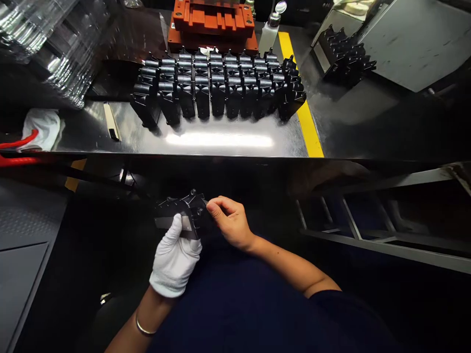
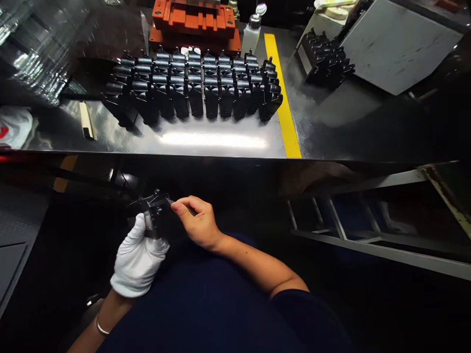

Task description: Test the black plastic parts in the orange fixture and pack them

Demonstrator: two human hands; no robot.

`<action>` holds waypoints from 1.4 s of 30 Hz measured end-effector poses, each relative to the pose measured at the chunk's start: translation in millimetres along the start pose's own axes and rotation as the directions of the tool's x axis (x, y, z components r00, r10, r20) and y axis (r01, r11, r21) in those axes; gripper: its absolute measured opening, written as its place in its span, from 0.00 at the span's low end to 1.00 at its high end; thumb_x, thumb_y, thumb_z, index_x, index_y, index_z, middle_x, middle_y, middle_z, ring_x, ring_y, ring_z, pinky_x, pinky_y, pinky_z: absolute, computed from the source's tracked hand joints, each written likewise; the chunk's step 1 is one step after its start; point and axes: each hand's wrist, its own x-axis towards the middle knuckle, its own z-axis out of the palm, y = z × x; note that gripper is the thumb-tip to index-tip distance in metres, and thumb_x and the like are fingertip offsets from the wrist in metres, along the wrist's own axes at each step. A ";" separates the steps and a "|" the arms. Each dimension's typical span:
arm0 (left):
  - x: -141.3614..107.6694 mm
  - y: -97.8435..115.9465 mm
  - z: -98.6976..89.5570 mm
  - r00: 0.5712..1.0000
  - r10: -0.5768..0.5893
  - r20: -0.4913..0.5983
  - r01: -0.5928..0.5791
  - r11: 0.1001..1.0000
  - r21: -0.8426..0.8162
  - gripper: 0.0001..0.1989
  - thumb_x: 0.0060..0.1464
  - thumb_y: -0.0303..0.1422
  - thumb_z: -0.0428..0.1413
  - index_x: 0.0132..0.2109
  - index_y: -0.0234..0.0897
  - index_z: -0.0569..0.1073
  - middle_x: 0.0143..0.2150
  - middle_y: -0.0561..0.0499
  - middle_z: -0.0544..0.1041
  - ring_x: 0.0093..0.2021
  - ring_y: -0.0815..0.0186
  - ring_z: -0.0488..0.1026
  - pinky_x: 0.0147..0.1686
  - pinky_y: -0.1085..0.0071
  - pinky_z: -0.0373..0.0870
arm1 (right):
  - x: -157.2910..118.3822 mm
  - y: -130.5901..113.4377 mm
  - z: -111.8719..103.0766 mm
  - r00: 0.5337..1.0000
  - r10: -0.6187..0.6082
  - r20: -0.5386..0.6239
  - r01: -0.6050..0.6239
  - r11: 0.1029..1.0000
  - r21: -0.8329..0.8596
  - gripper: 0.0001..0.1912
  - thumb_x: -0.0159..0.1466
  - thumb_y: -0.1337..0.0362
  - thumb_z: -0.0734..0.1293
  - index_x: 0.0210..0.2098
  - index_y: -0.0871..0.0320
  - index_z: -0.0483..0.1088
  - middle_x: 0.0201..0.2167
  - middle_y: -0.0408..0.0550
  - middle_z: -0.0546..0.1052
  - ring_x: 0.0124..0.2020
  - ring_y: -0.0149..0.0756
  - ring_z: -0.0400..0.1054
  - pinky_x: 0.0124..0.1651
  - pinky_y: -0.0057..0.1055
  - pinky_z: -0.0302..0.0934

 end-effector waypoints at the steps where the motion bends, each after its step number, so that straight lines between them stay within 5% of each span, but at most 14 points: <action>1: 0.2 -0.7 -1.0 1.000 -0.029 0.003 0.029 0.999 -0.027 0.28 0.67 0.28 0.31 0.48 0.41 0.77 0.40 0.52 0.82 0.43 0.74 0.78 0.46 0.81 0.72 | -1.3 4.5 3.6 0.998 -0.023 -0.051 0.024 1.000 0.008 0.23 0.57 0.43 0.67 0.26 0.59 0.70 0.23 0.42 0.67 0.23 0.27 0.58 0.26 0.26 0.56; 7: -2.2 0.1 -4.6 0.994 -0.106 -0.026 0.104 0.992 -0.076 0.25 0.68 0.33 0.35 0.44 0.39 0.78 0.38 0.53 0.82 0.38 0.76 0.79 0.40 0.86 0.72 | -1.4 23.1 10.9 0.985 0.020 -0.169 -0.006 0.996 0.086 0.24 0.59 0.42 0.65 0.30 0.59 0.69 0.20 0.39 0.63 0.22 0.26 0.56 0.24 0.25 0.54; 12: -4.9 5.1 -0.4 0.996 -0.060 -0.065 0.056 0.996 -0.073 0.25 0.68 0.32 0.35 0.43 0.40 0.79 0.38 0.53 0.82 0.37 0.75 0.79 0.41 0.84 0.72 | 1.9 8.1 -15.3 0.988 -0.119 0.098 0.125 0.990 -0.061 0.21 0.64 0.46 0.63 0.31 0.59 0.71 0.21 0.41 0.66 0.22 0.27 0.59 0.25 0.26 0.57; 16: -5.5 6.0 2.2 0.992 -0.079 -0.102 0.070 0.993 -0.092 0.31 0.67 0.29 0.31 0.39 0.36 0.80 0.36 0.50 0.82 0.36 0.74 0.80 0.41 0.84 0.73 | 3.9 -7.7 -36.3 0.893 -0.320 0.317 0.411 0.866 -0.285 0.17 0.66 0.55 0.63 0.29 0.60 0.73 0.22 0.46 0.72 0.23 0.28 0.63 0.27 0.27 0.59; 20: -5.6 2.5 3.4 0.995 -0.087 -0.040 0.085 0.995 -0.052 0.33 0.67 0.28 0.28 0.43 0.36 0.80 0.39 0.47 0.82 0.40 0.72 0.79 0.44 0.82 0.72 | 4.9 -13.3 -43.2 0.840 -0.414 0.352 0.530 0.765 -0.366 0.15 0.67 0.60 0.63 0.30 0.62 0.75 0.22 0.48 0.74 0.23 0.28 0.65 0.28 0.27 0.59; 27: -6.8 -4.3 11.2 0.997 -0.071 -0.022 0.070 0.997 -0.033 0.34 0.67 0.30 0.25 0.51 0.35 0.76 0.42 0.43 0.81 0.45 0.71 0.78 0.47 0.81 0.71 | 5.3 -14.1 -44.4 0.811 -0.450 0.374 0.582 0.690 -0.431 0.14 0.67 0.61 0.63 0.31 0.61 0.76 0.21 0.46 0.74 0.21 0.27 0.63 0.26 0.25 0.59; 34: -7.4 -7.8 19.9 0.980 -0.029 -0.198 0.023 0.999 -0.030 0.32 0.67 0.29 0.27 0.50 0.34 0.77 0.37 0.44 0.82 0.39 0.71 0.79 0.41 0.82 0.74 | 5.7 -13.4 -45.4 0.799 -0.470 0.376 0.597 0.695 -0.401 0.13 0.67 0.62 0.63 0.32 0.62 0.76 0.21 0.46 0.74 0.21 0.27 0.63 0.26 0.25 0.59; 42: -7.2 -13.5 32.0 0.902 0.069 -0.427 -0.049 0.997 0.057 0.26 0.67 0.27 0.32 0.54 0.33 0.73 0.35 0.45 0.82 0.35 0.70 0.80 0.38 0.79 0.76 | 11.2 -14.5 -47.4 0.778 -0.463 0.425 0.616 0.695 -0.372 0.14 0.67 0.63 0.62 0.30 0.62 0.76 0.21 0.46 0.75 0.21 0.27 0.63 0.25 0.24 0.59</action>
